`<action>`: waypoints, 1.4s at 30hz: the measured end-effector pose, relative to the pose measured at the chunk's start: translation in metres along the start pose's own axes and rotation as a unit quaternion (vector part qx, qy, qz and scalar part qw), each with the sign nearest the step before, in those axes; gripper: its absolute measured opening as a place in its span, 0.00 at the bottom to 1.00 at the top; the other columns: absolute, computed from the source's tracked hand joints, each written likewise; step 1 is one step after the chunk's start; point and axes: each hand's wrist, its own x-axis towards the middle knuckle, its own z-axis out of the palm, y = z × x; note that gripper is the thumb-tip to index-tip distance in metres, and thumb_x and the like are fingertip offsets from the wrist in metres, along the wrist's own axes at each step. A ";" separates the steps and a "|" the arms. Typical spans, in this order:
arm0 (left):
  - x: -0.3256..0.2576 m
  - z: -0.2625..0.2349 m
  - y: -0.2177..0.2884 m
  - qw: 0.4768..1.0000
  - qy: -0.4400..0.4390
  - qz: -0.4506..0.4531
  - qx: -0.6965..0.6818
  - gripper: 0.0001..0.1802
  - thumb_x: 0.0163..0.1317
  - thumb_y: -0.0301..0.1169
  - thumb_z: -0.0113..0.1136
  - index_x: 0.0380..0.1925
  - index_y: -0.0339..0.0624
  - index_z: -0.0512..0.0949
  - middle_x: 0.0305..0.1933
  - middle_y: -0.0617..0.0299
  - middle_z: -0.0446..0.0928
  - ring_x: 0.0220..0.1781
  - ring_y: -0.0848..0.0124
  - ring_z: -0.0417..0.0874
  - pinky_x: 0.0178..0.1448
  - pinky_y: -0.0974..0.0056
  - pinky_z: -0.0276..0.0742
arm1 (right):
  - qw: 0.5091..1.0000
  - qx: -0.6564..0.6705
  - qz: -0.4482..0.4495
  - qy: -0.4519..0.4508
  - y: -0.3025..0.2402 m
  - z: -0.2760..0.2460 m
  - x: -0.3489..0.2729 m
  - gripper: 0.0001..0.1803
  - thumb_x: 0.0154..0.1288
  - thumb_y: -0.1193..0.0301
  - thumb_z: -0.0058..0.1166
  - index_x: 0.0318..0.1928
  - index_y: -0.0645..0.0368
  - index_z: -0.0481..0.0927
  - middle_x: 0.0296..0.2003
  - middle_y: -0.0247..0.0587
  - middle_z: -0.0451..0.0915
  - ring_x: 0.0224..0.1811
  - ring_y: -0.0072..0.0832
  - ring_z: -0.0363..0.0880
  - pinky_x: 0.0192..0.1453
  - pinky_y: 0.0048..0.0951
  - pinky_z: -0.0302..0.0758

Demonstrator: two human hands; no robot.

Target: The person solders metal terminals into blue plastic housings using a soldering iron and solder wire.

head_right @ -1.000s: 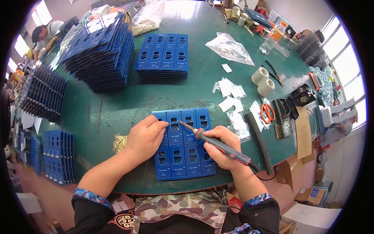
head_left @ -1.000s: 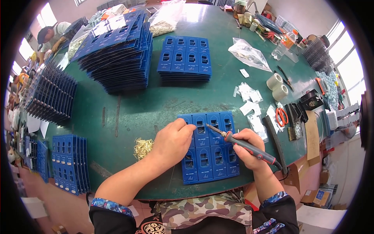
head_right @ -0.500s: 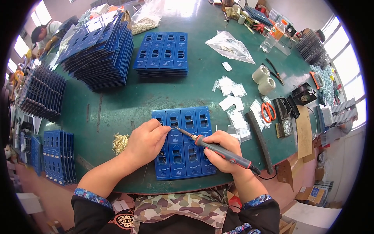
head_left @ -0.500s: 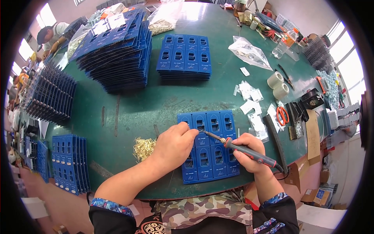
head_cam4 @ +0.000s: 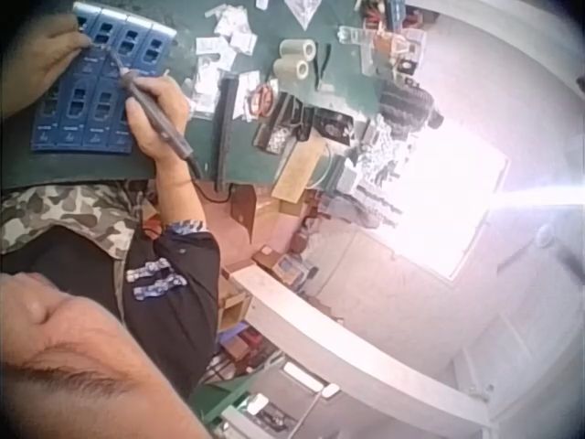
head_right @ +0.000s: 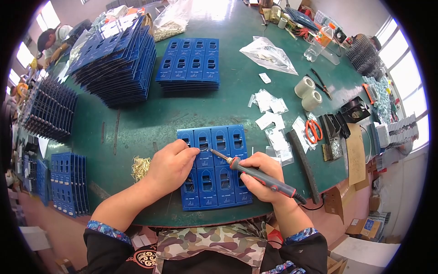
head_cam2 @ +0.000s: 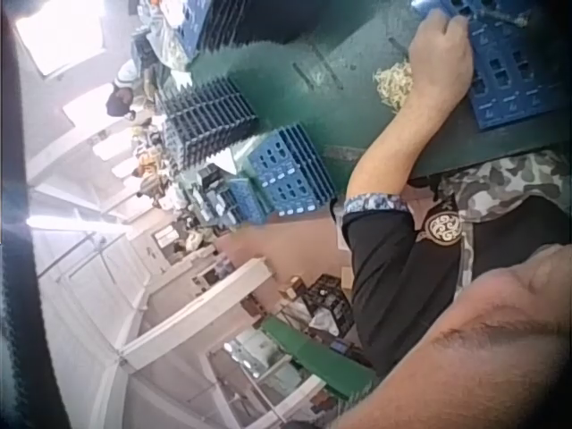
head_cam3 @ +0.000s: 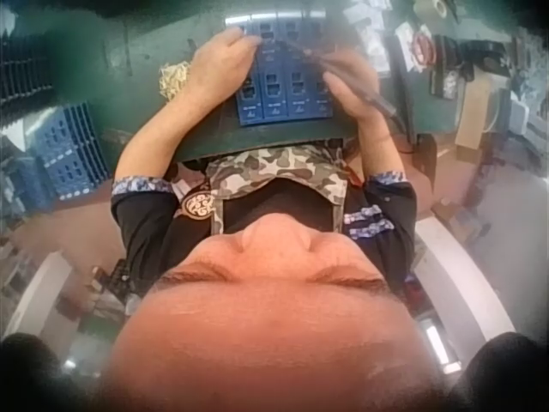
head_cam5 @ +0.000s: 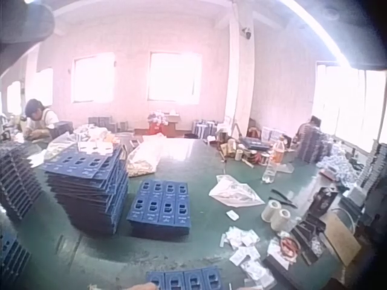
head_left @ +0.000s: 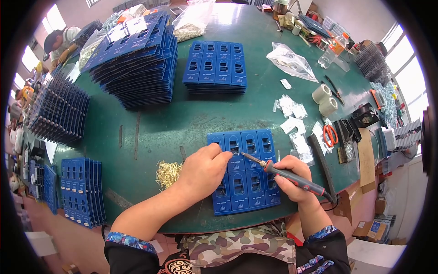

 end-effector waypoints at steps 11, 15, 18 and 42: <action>-0.001 0.004 -0.001 1.000 -0.003 0.011 0.005 0.09 0.56 0.25 0.59 0.38 0.39 0.80 0.32 0.56 0.72 0.35 0.57 0.79 0.36 0.54 0.77 | 1.000 -0.012 -0.002 -0.025 -0.005 0.002 0.004 0.13 0.53 0.76 0.62 0.41 0.63 0.80 0.30 0.44 0.80 0.29 0.33 0.78 0.34 0.30 0.73; 0.000 0.003 0.000 1.000 -0.003 0.015 0.013 0.08 0.57 0.25 0.61 0.38 0.39 0.80 0.32 0.57 0.73 0.34 0.57 0.79 0.35 0.55 0.78 | 1.000 -0.015 -0.007 -0.022 -0.006 0.002 0.005 0.13 0.53 0.76 0.62 0.41 0.63 0.80 0.30 0.44 0.80 0.29 0.33 0.78 0.34 0.30 0.73; 0.000 0.002 0.000 1.000 -0.005 0.018 0.021 0.07 0.57 0.24 0.63 0.38 0.40 0.80 0.31 0.57 0.74 0.33 0.56 0.80 0.34 0.55 0.78 | 0.999 -0.016 -0.009 -0.027 -0.006 0.001 0.005 0.13 0.53 0.76 0.61 0.42 0.63 0.80 0.29 0.43 0.80 0.29 0.33 0.78 0.34 0.30 0.73; -0.035 -0.024 0.040 0.977 0.005 -0.022 -0.212 0.10 0.59 0.21 0.64 0.41 0.38 0.79 0.33 0.56 0.75 0.33 0.61 0.79 0.36 0.61 0.76 | 0.993 0.094 0.071 0.006 -0.031 0.045 0.005 0.18 0.62 0.79 0.61 0.53 0.60 0.78 0.42 0.41 0.83 0.38 0.22 0.80 0.44 0.24 0.76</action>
